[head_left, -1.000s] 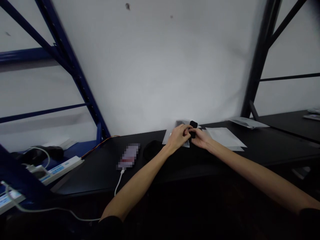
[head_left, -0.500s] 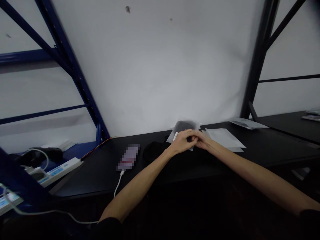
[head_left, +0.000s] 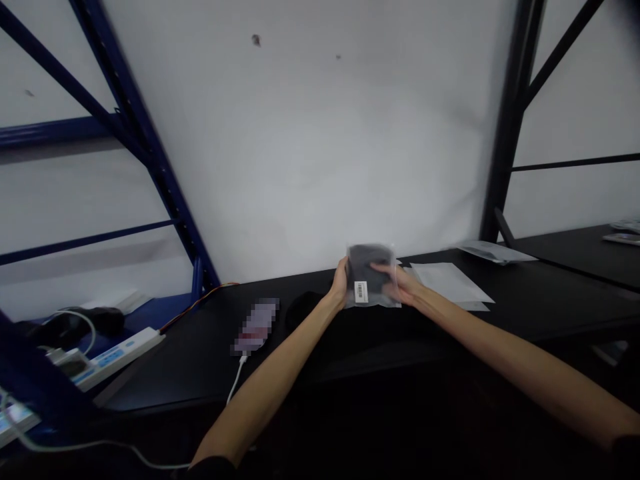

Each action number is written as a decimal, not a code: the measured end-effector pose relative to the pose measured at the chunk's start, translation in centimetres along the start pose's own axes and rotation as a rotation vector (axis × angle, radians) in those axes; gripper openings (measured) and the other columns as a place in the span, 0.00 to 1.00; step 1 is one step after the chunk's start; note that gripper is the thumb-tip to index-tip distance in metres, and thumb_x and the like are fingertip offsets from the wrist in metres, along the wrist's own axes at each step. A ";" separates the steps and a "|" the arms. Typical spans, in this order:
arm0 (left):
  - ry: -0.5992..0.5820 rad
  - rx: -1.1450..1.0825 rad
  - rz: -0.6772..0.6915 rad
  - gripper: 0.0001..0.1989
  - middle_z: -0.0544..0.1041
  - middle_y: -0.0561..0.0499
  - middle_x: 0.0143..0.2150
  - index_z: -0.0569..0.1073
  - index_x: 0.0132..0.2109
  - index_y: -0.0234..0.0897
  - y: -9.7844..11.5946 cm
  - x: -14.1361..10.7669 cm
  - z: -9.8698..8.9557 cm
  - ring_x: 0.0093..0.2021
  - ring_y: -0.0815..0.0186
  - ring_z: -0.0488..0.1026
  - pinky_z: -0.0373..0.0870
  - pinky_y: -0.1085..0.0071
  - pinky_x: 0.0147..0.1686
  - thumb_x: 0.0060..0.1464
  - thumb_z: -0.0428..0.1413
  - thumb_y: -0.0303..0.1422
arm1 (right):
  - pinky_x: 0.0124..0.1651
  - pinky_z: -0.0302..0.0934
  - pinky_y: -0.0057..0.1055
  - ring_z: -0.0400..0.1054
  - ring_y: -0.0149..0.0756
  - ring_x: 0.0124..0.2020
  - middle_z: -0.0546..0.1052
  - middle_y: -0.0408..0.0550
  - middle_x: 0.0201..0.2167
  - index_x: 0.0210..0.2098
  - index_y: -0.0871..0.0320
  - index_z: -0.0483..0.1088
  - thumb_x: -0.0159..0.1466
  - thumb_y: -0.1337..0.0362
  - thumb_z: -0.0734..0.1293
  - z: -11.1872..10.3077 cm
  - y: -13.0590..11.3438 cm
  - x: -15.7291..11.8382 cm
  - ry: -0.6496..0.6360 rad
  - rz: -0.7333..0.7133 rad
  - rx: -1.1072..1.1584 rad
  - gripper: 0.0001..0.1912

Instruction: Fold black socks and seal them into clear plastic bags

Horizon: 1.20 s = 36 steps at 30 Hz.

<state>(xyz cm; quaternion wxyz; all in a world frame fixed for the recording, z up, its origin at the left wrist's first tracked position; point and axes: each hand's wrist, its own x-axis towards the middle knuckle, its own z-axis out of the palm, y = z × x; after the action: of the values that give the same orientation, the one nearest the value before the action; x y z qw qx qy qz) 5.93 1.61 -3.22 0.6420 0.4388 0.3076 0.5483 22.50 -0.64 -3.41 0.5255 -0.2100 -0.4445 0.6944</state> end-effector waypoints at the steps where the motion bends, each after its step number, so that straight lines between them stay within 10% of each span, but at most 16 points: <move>1: -0.004 -0.010 0.010 0.22 0.83 0.45 0.44 0.79 0.45 0.35 -0.3 -0.2 0.3 0.48 0.54 0.78 0.71 0.61 0.55 0.59 0.55 0.50 | 0.58 0.68 0.43 0.75 0.47 0.50 0.82 0.53 0.43 0.47 0.58 0.76 0.61 0.66 0.74 0.1 -0.1 -0.1 -0.005 0.012 0.001 0.14; 22: 0.018 0.332 -0.002 0.24 0.83 0.40 0.46 0.78 0.49 0.33 0.5 0.1 -0.7 0.38 0.59 0.80 0.78 0.67 0.38 0.50 0.68 0.44 | 0.48 0.73 0.40 0.76 0.42 0.40 0.81 0.54 0.40 0.47 0.60 0.75 0.66 0.63 0.71 -0.7 -1.7 -0.3 -0.070 0.209 -0.111 0.11; 31: 0.200 0.306 0.063 0.14 0.84 0.42 0.43 0.79 0.46 0.34 1.6 1.2 -2.7 0.37 0.61 0.80 0.77 0.67 0.40 0.54 0.65 0.35 | 0.55 0.70 0.41 0.76 0.45 0.46 0.81 0.59 0.45 0.44 0.60 0.76 0.68 0.45 0.67 -2.7 -2.1 0.4 0.121 0.017 -0.376 0.23; 36: 0.065 0.236 0.003 0.17 0.83 0.42 0.45 0.79 0.47 0.34 1.4 0.8 -2.4 0.39 0.61 0.80 0.78 0.66 0.42 0.52 0.68 0.37 | 0.52 0.70 0.40 0.75 0.44 0.45 0.81 0.54 0.43 0.41 0.57 0.78 0.64 0.48 0.72 -2.3 -1.1 0.4 0.088 -0.023 -0.538 0.18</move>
<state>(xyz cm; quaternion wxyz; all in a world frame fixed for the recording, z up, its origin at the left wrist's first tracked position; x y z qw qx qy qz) 3.38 2.99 -2.91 0.5749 0.4938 0.3900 0.5230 24.69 0.66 -3.61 0.4774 -0.3670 -0.5921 0.5355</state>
